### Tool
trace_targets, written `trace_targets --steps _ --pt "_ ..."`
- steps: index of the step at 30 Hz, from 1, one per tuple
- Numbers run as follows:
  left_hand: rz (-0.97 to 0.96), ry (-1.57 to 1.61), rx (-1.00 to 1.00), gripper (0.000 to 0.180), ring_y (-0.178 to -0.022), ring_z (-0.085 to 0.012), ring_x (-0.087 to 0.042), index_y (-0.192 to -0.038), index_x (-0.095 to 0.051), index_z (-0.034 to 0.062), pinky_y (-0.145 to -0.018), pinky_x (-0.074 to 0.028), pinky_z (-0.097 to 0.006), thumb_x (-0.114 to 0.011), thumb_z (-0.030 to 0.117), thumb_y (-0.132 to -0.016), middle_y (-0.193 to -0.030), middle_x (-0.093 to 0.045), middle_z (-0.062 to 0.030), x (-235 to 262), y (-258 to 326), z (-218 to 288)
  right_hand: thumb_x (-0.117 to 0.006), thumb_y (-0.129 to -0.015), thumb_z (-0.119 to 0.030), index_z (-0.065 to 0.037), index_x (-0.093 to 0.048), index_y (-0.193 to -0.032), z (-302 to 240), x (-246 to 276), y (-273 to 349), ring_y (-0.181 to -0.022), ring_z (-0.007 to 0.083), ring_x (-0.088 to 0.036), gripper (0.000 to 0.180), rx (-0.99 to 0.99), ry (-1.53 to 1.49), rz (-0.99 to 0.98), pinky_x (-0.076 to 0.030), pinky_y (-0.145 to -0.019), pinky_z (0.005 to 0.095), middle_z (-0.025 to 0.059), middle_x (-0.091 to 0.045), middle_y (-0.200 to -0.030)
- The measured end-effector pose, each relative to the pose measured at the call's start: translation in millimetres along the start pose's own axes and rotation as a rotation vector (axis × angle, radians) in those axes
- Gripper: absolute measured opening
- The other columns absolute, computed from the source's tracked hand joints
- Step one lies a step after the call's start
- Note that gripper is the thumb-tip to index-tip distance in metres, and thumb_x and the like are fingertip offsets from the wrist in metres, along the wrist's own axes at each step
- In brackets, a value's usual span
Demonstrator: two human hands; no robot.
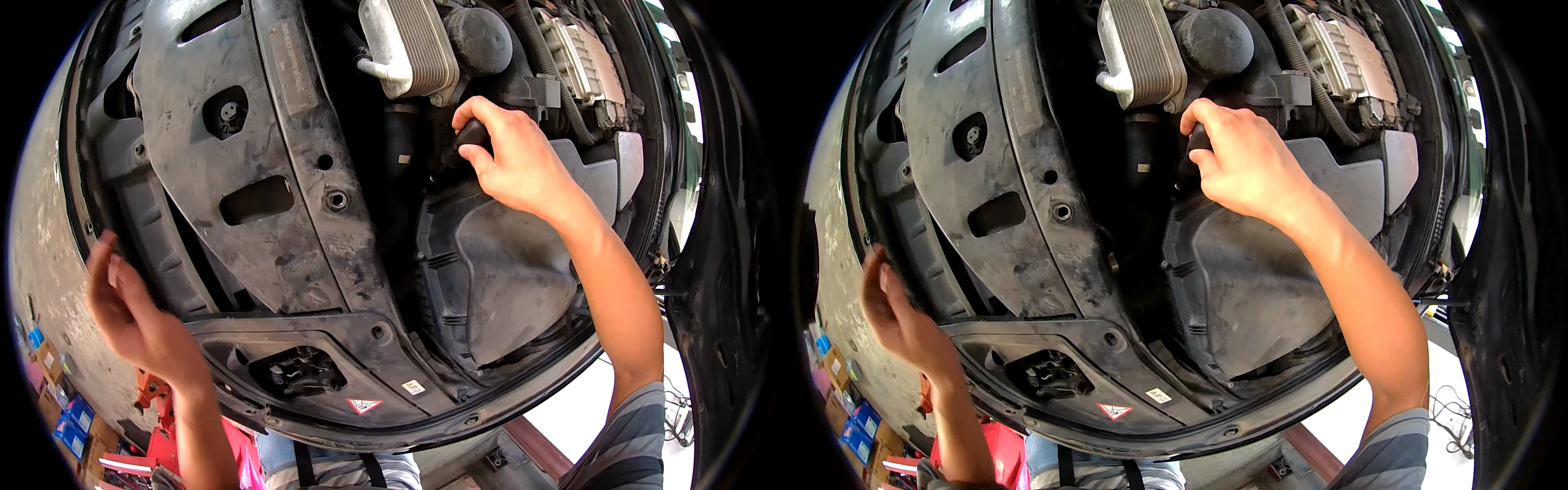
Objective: The person selects sockets and a ratchet from a tool chest, then uses them to remove bolts from the front of a car's engine bay. They remove a plastic cover and a metal brace, placing the removed parts and bolts on a tray on the floor.
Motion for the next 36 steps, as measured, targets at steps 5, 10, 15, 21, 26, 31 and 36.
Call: trace_targets --steps 5,10,15,21,26,31,36 --pt "0.058 -0.199 -0.170 0.026 -0.115 -0.0174 -0.056 -0.123 -0.060 0.0014 -0.102 -0.040 -0.031 -0.053 0.007 -0.098 -0.125 -0.061 -0.0084 -15 -61 -36 -0.063 -0.082 -0.001 0.000 -0.057 -0.103 0 -1 -2 -0.070 0.0350 -0.061 0.022 0.005 -0.040 0.041 -0.047 -0.072 0.0435 0.0198 -0.062 -0.074" --pt "0.058 -0.660 -0.374 0.035 -0.123 -0.0300 -0.050 -0.129 -0.057 0.0054 -0.107 -0.034 -0.041 -0.057 0.020 -0.097 -0.132 -0.057 -0.0125 5 -78 -58 -0.063 -0.081 0.000 0.000 -0.057 -0.103 1 3 -1 -0.070 0.0349 -0.061 0.022 -0.056 -0.076 -0.030 -0.046 -0.072 0.0437 0.0200 -0.061 -0.075" --pt "-0.020 -0.930 -0.279 0.063 -0.138 -0.0385 -0.037 -0.145 -0.039 0.0035 -0.115 -0.025 -0.049 -0.042 0.049 -0.100 -0.145 -0.043 -0.0224 23 -84 -97 -0.064 -0.081 0.000 0.000 -0.058 -0.102 -2 -1 -3 -0.075 0.0367 -0.062 0.022 -0.029 -0.044 -0.003 -0.047 -0.074 0.0442 0.0209 -0.063 -0.080" --pt "-0.056 -1.004 -0.229 0.062 -0.141 -0.0366 -0.033 -0.145 -0.039 0.0018 -0.117 -0.023 -0.047 -0.042 0.046 -0.101 -0.150 -0.037 -0.0232 11 -80 -94 -0.064 -0.084 -0.012 0.004 -0.060 -0.106 -7 5 -9 -0.086 0.0422 -0.065 0.028 -0.164 0.146 -0.037 -0.051 -0.084 0.0460 0.0250 -0.067 -0.087" --pt "-0.049 -0.982 -0.219 0.054 -0.137 -0.0393 -0.036 -0.143 -0.042 0.0038 -0.114 -0.028 -0.045 -0.046 0.037 -0.100 -0.149 -0.037 -0.0245 9 -80 -86 -0.069 -0.084 -0.033 0.001 -0.064 -0.093 -14 6 -15 -0.086 0.0383 -0.066 0.036 0.005 0.461 -0.070 -0.051 -0.080 0.0473 0.0222 -0.067 -0.080" --pt "-0.032 -0.950 -0.224 0.051 -0.138 -0.0383 -0.036 -0.141 -0.045 0.0069 -0.114 -0.029 -0.045 -0.047 0.036 -0.099 -0.148 -0.038 -0.0234 8 -80 -86 -0.069 -0.087 -0.033 0.004 -0.068 -0.089 -11 18 -27 -0.094 0.0394 -0.067 0.037 -0.133 0.451 -0.199 -0.053 -0.083 0.0474 0.0238 -0.069 -0.092" --pt "-0.029 -0.941 -0.234 0.049 -0.138 -0.0374 -0.036 -0.140 -0.046 0.0084 -0.113 -0.030 -0.045 -0.048 0.036 -0.099 -0.148 -0.039 -0.0218 7 -81 -88 -0.067 -0.088 -0.033 0.003 -0.065 -0.107 19 18 -32 -0.103 0.0393 -0.064 0.040 -0.186 0.350 -0.262 -0.050 -0.090 0.0465 0.0243 -0.068 -0.102"
Point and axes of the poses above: each hand's wrist, its own y-axis away from the middle knuckle, its own x-axis out of the back of the hand, z = x × y, the point moved 1 cm from there along -y, towards the middle knuckle
